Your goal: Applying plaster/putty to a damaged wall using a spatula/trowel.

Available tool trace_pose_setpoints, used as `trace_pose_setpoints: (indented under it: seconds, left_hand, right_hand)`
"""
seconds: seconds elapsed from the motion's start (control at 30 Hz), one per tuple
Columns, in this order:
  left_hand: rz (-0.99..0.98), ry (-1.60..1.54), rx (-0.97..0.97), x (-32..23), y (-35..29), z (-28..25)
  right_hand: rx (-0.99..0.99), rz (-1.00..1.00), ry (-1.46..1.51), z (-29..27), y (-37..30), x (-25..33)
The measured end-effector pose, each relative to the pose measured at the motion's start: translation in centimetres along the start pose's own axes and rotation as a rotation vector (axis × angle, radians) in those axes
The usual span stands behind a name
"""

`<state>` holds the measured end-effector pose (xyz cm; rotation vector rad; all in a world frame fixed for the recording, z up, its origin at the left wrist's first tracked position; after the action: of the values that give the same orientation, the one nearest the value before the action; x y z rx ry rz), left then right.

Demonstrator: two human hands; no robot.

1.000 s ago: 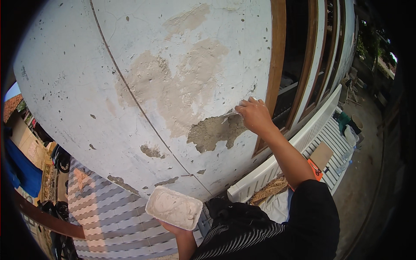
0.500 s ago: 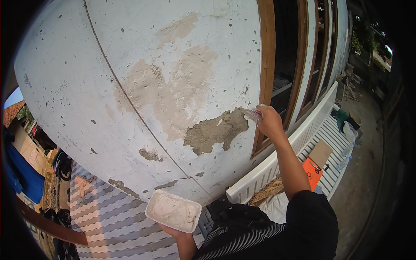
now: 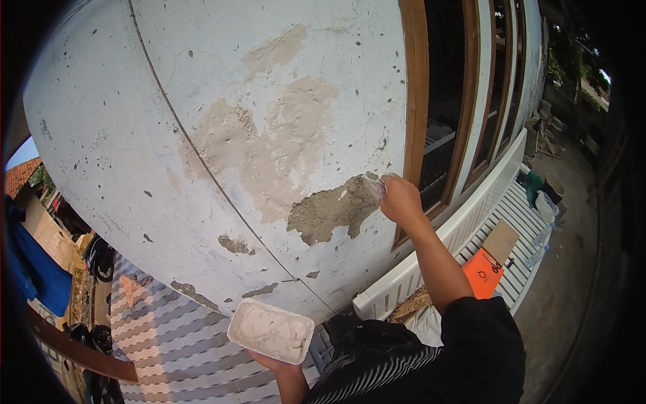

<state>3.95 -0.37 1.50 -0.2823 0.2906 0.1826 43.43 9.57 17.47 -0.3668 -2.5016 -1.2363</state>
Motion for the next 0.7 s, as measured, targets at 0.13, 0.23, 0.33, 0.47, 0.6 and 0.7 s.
trace_pose_setpoints:
  seconds: [0.13, 0.23, 0.33, 0.47, 0.6, 0.7]
  left_hand:
    - [-0.014, 0.005, -0.030, 0.4, -0.4, 0.8]
    - [-0.041, 0.003, -0.025, 0.2, 0.2, -0.2]
    - [-0.028, -0.023, -0.045, 0.5, -0.3, 1.2]
    - [-0.036, 0.014, -0.036, 1.1, 0.0, 1.3]
    - [-0.029, 0.035, -0.016, 1.0, 0.1, 1.2]
    - [-0.050, 0.046, -0.016, 1.1, 0.3, 0.8]
  right_hand:
    - [-0.087, 0.050, 0.038, 0.3, 0.1, -0.9]
    - [-0.091, 0.042, 0.068, -0.6, 0.1, -0.5]
    - [-0.052, 0.064, 0.073, -2.5, 0.8, 0.6]
    - [-0.068, 0.016, 0.025, 0.0, 0.9, 0.5]
    - [-0.016, 0.058, -0.011, -1.6, 0.9, -0.5]
    - [-0.070, 0.116, -0.016, -2.0, 1.1, -1.5]
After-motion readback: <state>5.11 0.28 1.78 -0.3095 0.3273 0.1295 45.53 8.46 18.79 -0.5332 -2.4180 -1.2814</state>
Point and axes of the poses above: each hand's wrist, its own y-axis towards the middle knuckle, its own z-axis out of the palm, x = y × z, the point moved 4 cm from there along y, towards the middle knuckle, and after that the axes turned 15 degrees about -x, right-handed, at the moved point
